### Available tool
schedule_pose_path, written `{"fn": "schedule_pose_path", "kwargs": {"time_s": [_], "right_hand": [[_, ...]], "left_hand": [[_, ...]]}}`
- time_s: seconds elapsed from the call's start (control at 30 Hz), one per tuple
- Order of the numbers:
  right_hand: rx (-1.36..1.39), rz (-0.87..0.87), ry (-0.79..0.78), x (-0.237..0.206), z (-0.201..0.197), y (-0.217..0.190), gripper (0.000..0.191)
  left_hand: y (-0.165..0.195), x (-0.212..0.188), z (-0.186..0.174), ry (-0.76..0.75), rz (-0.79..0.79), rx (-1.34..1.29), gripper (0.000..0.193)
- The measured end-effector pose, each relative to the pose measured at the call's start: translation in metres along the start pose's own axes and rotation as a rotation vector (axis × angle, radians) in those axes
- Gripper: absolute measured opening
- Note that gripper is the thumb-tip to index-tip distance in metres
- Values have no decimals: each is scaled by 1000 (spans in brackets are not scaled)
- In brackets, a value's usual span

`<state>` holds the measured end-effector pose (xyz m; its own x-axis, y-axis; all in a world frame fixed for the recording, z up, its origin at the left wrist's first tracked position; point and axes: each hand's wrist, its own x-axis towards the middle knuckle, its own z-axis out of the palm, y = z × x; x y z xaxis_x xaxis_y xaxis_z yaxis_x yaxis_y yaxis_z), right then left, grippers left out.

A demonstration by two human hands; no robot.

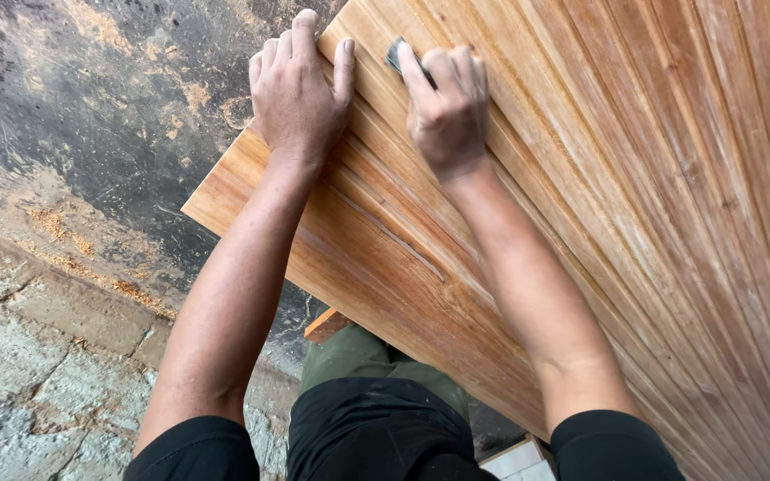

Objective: The person sands a large wooden board using a sanding block, moving it back and forth along the grain. The person periodically wipes the surface with their hand to check the finish.

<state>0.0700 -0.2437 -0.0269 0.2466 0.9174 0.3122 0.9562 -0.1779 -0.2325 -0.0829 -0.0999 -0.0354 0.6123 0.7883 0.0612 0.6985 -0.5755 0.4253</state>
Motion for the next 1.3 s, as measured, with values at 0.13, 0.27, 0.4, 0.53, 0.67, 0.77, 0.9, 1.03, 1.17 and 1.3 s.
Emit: {"fn": "schedule_pose_path", "kwargs": {"time_s": [0.13,0.27,0.4,0.53,0.67,0.77,0.9,1.03,1.17,1.3], "right_hand": [[17,-3,-93,-23,-31,8,37],[33,12,-82,-40,-59,5,27],[-8,-7,-20,9,-8,-3,29],[112,1,-33,16,-9,-1,29],[73,55,-71,-17,-59,-5,25],[72,62,-13,-10,-53,-12,21],[25,23,28,21,7,-8,26],[71,49,-41,-28,-7,9,37],[-16,57,-113,-116,-91,26,26],[7,100,-84,-122,-104,25,16]], "left_hand": [[0,1,1,-10,-6,-6,50],[1,4,3,-40,-35,12,52],[2,5,0,-4,-27,1,51],[3,3,-4,-23,-1,-12,48],[3,4,-1,-46,-28,-11,40],[1,3,1,10,-7,3,41],[2,3,-1,-39,-10,-12,39],[3,2,-3,-18,27,-3,40],[2,1,-1,-21,14,-9,38],[1,3,1,-61,-13,28,38]]}}
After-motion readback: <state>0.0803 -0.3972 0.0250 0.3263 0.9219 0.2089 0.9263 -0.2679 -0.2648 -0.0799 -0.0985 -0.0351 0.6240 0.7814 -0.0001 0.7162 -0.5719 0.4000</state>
